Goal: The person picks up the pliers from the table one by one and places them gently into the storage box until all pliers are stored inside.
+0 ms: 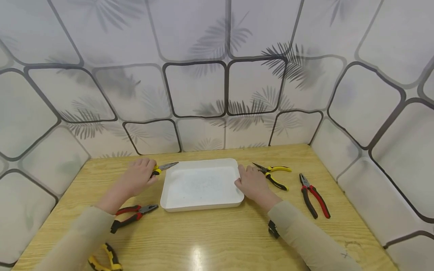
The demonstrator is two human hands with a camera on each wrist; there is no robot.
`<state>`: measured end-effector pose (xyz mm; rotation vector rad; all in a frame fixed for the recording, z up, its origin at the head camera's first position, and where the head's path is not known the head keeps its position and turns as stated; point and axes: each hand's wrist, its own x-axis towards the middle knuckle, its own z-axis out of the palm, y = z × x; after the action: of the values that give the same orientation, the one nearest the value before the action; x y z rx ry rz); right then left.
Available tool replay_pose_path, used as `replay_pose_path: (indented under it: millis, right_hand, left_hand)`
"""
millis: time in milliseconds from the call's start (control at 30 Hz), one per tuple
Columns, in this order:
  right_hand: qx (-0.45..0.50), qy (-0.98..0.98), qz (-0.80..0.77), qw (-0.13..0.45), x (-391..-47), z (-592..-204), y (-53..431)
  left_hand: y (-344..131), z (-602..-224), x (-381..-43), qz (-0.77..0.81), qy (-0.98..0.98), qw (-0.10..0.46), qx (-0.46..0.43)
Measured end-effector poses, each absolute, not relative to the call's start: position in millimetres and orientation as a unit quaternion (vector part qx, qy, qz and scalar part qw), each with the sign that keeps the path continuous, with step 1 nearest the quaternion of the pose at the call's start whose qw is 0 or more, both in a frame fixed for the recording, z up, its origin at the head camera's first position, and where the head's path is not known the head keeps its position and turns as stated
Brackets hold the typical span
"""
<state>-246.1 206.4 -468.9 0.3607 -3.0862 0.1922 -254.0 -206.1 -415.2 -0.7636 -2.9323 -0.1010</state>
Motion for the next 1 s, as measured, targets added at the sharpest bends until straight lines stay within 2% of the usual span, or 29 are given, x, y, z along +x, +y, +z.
replay_pose_path:
  millis: [300, 1000]
  right_hand:
    - [0.118, -0.991, 0.068, 0.014, -244, -466, 206]
    - [0.122, -0.990, 0.069, 0.024, -246, -470, 207]
  left_hand:
    - [-192, -422, -256, -0.033, -0.958, 0.075, -0.275]
    - [-173, -429, -258, -0.018, -0.952, 0.057, -0.300]
